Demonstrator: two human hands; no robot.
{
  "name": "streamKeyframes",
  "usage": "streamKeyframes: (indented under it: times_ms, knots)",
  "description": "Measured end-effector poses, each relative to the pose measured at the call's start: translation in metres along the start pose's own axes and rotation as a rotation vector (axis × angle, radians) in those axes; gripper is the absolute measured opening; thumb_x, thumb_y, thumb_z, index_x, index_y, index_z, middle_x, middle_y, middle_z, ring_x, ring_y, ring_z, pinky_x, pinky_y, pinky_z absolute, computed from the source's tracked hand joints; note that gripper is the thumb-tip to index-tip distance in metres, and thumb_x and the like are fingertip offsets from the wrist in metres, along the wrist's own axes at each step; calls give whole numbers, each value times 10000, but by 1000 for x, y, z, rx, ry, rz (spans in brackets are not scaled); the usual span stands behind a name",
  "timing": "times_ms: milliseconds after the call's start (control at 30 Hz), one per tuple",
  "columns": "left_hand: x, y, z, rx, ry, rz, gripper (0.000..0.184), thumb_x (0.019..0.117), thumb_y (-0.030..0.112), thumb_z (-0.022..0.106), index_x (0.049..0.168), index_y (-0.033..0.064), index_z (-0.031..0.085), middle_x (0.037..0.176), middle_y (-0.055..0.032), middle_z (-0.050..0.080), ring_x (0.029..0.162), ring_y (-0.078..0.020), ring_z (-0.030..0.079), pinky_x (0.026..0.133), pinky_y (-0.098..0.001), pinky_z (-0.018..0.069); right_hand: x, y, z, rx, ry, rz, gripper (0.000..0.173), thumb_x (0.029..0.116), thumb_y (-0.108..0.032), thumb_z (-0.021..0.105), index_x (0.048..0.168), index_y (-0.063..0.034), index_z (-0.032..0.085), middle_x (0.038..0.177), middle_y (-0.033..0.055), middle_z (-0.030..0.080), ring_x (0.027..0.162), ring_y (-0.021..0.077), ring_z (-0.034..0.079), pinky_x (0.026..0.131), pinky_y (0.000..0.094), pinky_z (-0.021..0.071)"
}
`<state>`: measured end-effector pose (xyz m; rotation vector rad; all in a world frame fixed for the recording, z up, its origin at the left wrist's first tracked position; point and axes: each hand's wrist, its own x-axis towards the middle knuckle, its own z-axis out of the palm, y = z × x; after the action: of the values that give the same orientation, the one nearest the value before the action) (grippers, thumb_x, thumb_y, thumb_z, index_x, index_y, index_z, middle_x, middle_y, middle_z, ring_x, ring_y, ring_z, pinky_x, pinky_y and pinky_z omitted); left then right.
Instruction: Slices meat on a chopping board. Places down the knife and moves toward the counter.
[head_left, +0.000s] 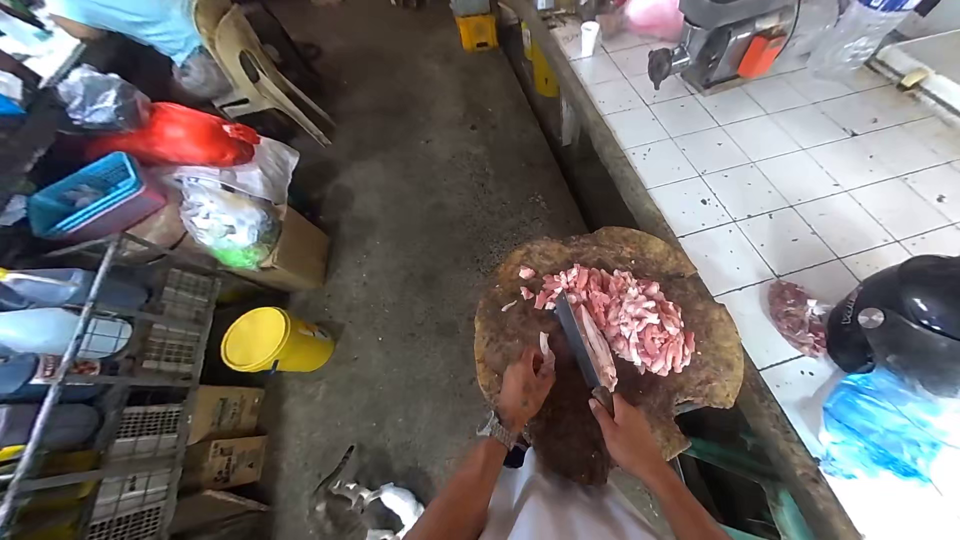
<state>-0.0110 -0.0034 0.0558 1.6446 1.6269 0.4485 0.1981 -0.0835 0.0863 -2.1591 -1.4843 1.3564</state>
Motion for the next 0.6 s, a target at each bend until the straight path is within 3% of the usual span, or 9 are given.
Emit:
streamKeyframes:
  times_ms: [67, 133, 233, 300, 367, 400, 500, 600]
  knots:
    - [-15, 0, 7, 10, 52, -14, 500, 934, 374, 693, 1304, 46, 625, 1114, -143, 705, 920, -240, 708, 862, -445, 592, -8, -9, -2, -45, 53, -72, 542, 1045, -563, 464, 1145, -54, 621, 805, 105, 650, 780, 274, 678, 736, 493, 561]
    - [-27, -2, 16, 16, 105, 8, 536, 888, 359, 736, 1317, 59, 622, 1101, -123, 700, 853, -206, 697, 801, -405, 600, -23, -15, 1, -31, 211, -254, 526, 1036, -542, 482, 1111, -47, 646, 702, 51, 630, 658, 208, 661, 632, 429, 565]
    - [-34, -12, 26, 24, 180, 97, 368, 893, 315, 724, 1145, 48, 698, 1005, -97, 707, 773, -161, 683, 733, -339, 599, -34, -14, 11, 4, 410, -553, 496, 1037, -471, 499, 1116, -6, 651, 614, -4, 602, 516, 113, 603, 487, 341, 538]
    - [-36, -15, 28, 60, 203, 141, 269, 912, 302, 704, 1029, 61, 730, 958, -79, 708, 733, -142, 677, 701, -315, 599, -31, 0, 13, -120, 277, -472, 519, 1042, -471, 479, 1176, 3, 643, 652, 52, 648, 565, 188, 660, 540, 404, 573]
    - [-39, -13, 28, 88, 187, 111, 266, 928, 291, 684, 1037, 54, 736, 971, -91, 723, 771, -165, 698, 736, -348, 608, -15, 3, 1, -256, -91, -144, 550, 1070, -495, 438, 1306, -16, 567, 905, 165, 701, 873, 337, 715, 814, 530, 578]
    - [-41, -11, 29, 96, 179, 88, 272, 930, 284, 679, 1063, 54, 739, 989, -97, 730, 796, -175, 708, 756, -361, 611, -6, 6, -2, -260, -162, -59, 554, 1070, -509, 435, 1308, -25, 561, 954, 175, 694, 932, 348, 704, 856, 540, 564]
    - [-43, -10, 32, 99, 167, 44, 288, 930, 274, 687, 1118, 59, 726, 1024, -106, 729, 810, -206, 714, 754, -405, 611, -10, -6, -9, -152, -58, -82, 566, 1061, -539, 438, 1253, -34, 605, 866, 136, 680, 848, 306, 698, 793, 512, 566]
    - [-43, -13, 36, 80, 219, 96, 248, 918, 249, 700, 1080, 66, 740, 1007, -110, 729, 764, -200, 712, 712, -392, 617, -29, -16, -3, -20, 272, -370, 542, 1036, -520, 471, 1153, -25, 658, 678, 32, 629, 616, 174, 647, 582, 402, 558]
